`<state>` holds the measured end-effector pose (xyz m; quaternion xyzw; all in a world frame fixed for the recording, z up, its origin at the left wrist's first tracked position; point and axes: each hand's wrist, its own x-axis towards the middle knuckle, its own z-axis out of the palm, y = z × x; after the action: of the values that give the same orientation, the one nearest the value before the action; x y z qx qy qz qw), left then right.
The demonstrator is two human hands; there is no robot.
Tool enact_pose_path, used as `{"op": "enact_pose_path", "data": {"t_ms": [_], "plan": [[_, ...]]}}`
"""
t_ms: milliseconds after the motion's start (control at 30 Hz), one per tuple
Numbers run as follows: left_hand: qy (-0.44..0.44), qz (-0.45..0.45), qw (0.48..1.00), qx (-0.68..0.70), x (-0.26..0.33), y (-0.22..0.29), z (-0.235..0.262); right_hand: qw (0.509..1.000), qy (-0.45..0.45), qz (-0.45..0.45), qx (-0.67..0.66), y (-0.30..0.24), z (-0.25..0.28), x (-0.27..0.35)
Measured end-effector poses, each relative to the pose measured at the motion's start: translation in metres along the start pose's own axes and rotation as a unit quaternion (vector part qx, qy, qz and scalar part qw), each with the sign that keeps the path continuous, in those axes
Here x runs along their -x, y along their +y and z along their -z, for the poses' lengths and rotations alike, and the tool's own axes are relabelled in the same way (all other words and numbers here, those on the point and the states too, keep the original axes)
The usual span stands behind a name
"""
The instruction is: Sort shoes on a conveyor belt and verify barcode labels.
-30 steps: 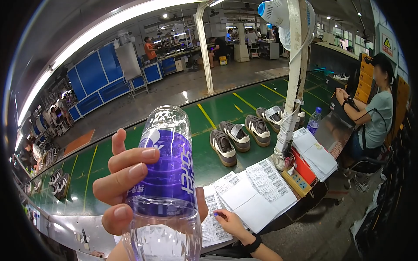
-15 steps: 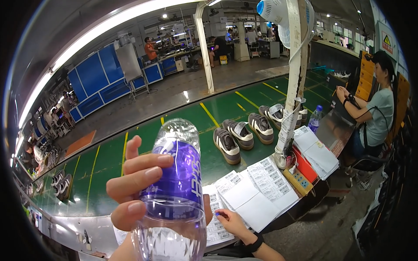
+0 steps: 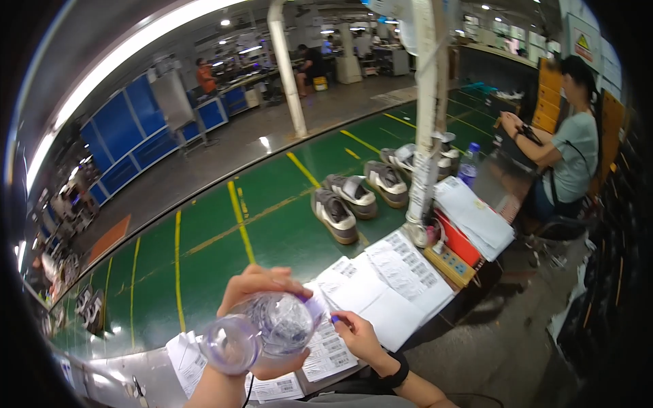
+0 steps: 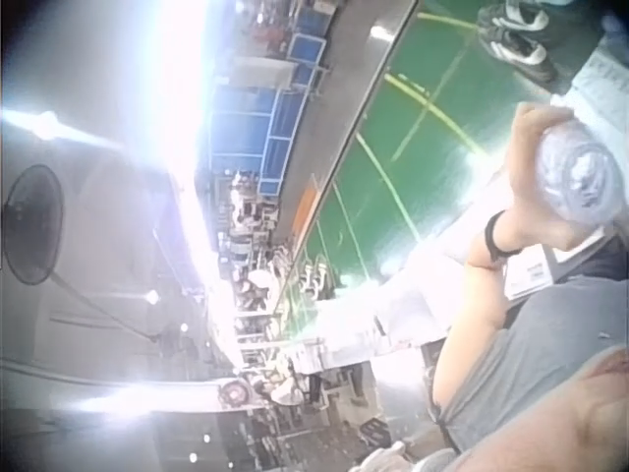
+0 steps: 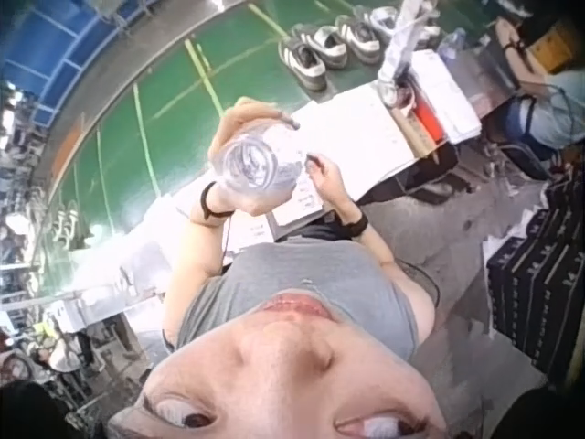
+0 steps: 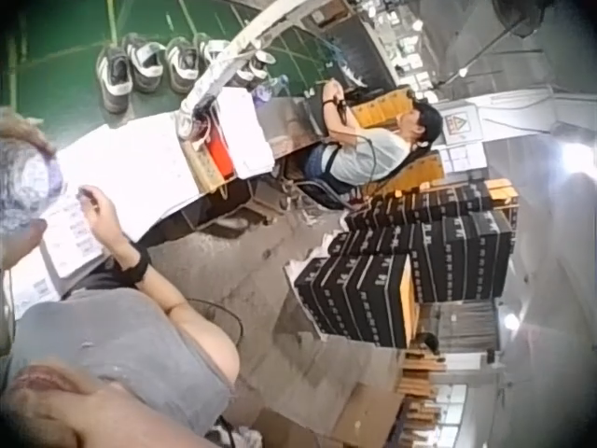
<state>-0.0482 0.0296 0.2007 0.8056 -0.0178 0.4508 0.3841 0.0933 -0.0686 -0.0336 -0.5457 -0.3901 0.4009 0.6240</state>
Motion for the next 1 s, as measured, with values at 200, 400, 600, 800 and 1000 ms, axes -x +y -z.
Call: {"op": "enact_pose_path", "data": {"t_ms": [200,400,600,800,1000], "plan": [[-0.139,0.299,0.942,0.057,0.060,-0.029,-0.015,0.969,0.145,0.155,-0.127,-0.083,0.020,0.014],[-0.193,0.414,0.889,0.021,0.084,-0.018,-0.025,0.961,-0.050,0.270,0.013,-0.131,0.036,0.021],[-0.201,0.398,0.895,0.001,0.098,-0.023,-0.025,0.939,-0.182,0.277,0.090,-0.141,0.035,0.018],[-0.212,0.367,0.906,0.001,0.103,-0.027,-0.023,0.900,-0.243,0.338,0.129,-0.154,0.032,0.015],[-0.207,0.338,0.918,0.000,0.105,-0.030,-0.021,0.842,-0.271,0.401,0.240,-0.165,0.031,0.013]]}}
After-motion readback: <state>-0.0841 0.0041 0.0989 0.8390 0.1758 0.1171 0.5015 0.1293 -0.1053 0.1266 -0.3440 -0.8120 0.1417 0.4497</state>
